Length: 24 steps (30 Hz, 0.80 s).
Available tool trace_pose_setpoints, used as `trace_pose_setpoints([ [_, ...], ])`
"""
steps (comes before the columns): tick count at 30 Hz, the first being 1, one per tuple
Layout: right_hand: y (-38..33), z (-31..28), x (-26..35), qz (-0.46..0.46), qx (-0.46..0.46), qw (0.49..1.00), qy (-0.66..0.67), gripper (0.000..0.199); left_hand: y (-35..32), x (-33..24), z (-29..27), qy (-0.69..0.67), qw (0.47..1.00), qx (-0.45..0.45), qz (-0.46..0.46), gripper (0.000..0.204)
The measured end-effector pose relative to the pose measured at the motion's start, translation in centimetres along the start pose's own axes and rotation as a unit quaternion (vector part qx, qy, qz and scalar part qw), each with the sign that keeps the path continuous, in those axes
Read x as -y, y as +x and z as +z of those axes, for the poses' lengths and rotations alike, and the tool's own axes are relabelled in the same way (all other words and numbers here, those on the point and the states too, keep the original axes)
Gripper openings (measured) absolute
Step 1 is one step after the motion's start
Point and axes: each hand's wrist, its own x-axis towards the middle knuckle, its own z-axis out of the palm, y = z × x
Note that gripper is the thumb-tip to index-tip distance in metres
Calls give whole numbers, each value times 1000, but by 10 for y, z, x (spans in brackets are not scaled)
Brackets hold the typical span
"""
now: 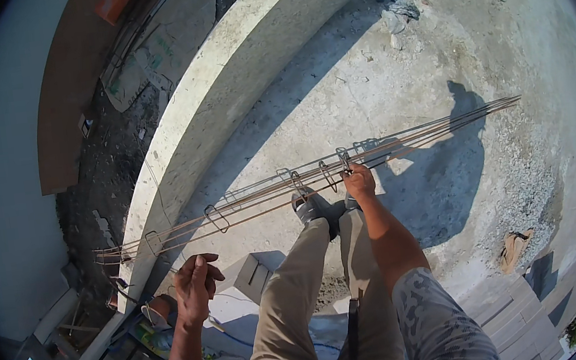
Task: The person is assembling a rebar structure by tying thin wire around metal rods to secure the cage-like formation.
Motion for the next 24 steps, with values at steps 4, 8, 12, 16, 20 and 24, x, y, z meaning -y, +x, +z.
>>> trace_pose_setpoints([
  [4, 2, -20, 23, 93, 0, 995, 20, 28, -4, 14, 2, -5, 1000, -10, -16, 41],
  [8, 26, -72, -71, 78, -69, 993, -53, 21, 8, 25, 40, -7, 998, 53, -22, 40],
  [12, 42, -78, -94, 52, -41, 997, -26, 20, 15, 25, 75, -8, 998, 44, -46, 36],
  [16, 62, -93, -119, 96, -99, 988, -65, 14, 55, 28, 153, -27, 999, 23, -33, 33],
  [20, 88, -99, -247, 2, -94, 991, 98, 12, 106, 72, 265, -64, 998, -20, -19, 30],
  [24, 63, -103, -166, 18, -52, 992, 114, 19, 140, 142, 285, 200, 973, -118, -7, 30],
])
